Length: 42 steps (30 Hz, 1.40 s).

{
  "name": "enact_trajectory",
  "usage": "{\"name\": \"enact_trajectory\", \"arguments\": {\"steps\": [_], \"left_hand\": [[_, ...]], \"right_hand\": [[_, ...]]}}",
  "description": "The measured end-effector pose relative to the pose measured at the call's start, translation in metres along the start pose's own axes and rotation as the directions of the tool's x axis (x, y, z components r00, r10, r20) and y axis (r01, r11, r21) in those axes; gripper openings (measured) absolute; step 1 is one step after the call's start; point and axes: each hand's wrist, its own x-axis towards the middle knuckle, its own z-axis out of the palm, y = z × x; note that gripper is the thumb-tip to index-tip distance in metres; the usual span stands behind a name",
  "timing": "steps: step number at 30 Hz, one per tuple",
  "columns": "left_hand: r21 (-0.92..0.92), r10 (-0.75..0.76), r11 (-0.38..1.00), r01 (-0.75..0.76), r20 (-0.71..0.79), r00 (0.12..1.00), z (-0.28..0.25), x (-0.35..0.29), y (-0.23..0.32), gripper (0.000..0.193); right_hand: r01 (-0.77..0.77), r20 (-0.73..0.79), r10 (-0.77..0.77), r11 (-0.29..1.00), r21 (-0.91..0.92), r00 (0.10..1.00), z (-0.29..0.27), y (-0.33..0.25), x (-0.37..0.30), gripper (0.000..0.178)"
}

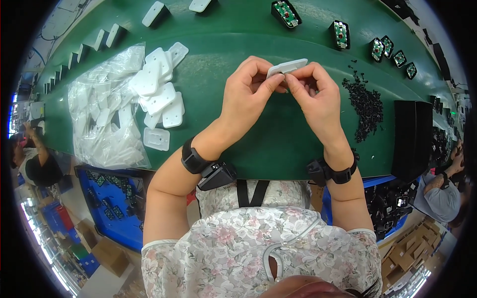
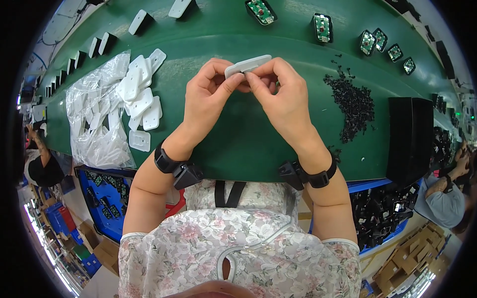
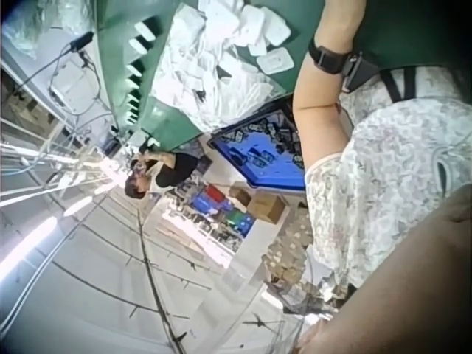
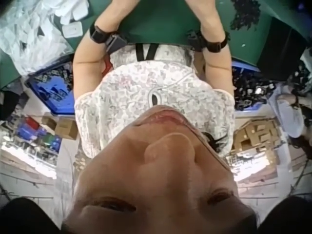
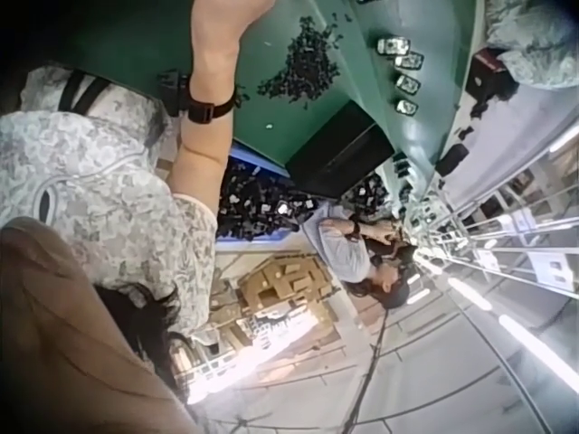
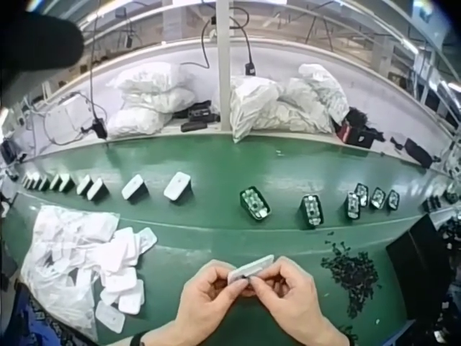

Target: The person picks up a white plastic cover and a small black screw, then places the screw into a hole in the cover. They then place the cover onto a black electronic component, press them together, and set the assembled unit on the green workbench.

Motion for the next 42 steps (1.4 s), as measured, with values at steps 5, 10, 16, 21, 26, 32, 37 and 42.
{"name": "enact_trajectory", "arguments": {"steps": [5,10,16,21,26,32,37,42], "left_hand": [[0.009,-0.043,0.999,0.044,-0.014,0.999,-0.003,0.002,0.003,0.009],[-0.004,-0.109,0.994,0.109,0.011,0.994,-0.004,0.002,0.009,0.01],[0.017,-0.124,0.992,0.123,0.047,0.991,-0.001,-0.001,0.007,0.01],[0.081,-0.151,0.986,0.146,0.064,0.986,0.0,-0.001,0.01,0.012],[0.009,-0.2,0.98,0.2,0.053,0.978,-0.002,0.006,0.017,0.015],[0.259,-0.154,0.949,0.18,-0.119,0.981,-0.039,0.03,0.007,0.015],[0.566,0.01,0.817,0.111,-0.207,0.978,-0.054,0.036,-0.008,0.013],[0.918,0.251,0.393,-0.044,-0.061,0.966,-0.032,0.03,-0.005,0.036]], "right_hand": [[0.09,-0.04,-0.096,0.986,-0.142,0.995,-0.001,0.001,-0.002,0.009],[0.209,-0.164,-0.245,0.956,-0.206,0.956,-0.016,-0.006,0.006,0.013],[-0.034,0.092,0.04,0.997,-0.063,0.995,-0.019,-0.008,0.006,0.021],[-0.119,0.188,0.121,0.993,-0.023,0.975,-0.027,-0.008,0.01,0.019],[-0.099,0.085,0.095,0.994,0.046,0.992,-0.019,0.003,0.013,0.022],[0.001,0.106,0.006,0.998,-0.067,0.994,-0.008,0.013,0.037,0.028],[0.242,-0.089,-0.414,0.68,-0.692,0.906,0.008,0.02,0.12,0.047],[0.144,0.117,-0.093,0.384,-0.912,0.989,0.011,0.02,0.167,0.056]]}}
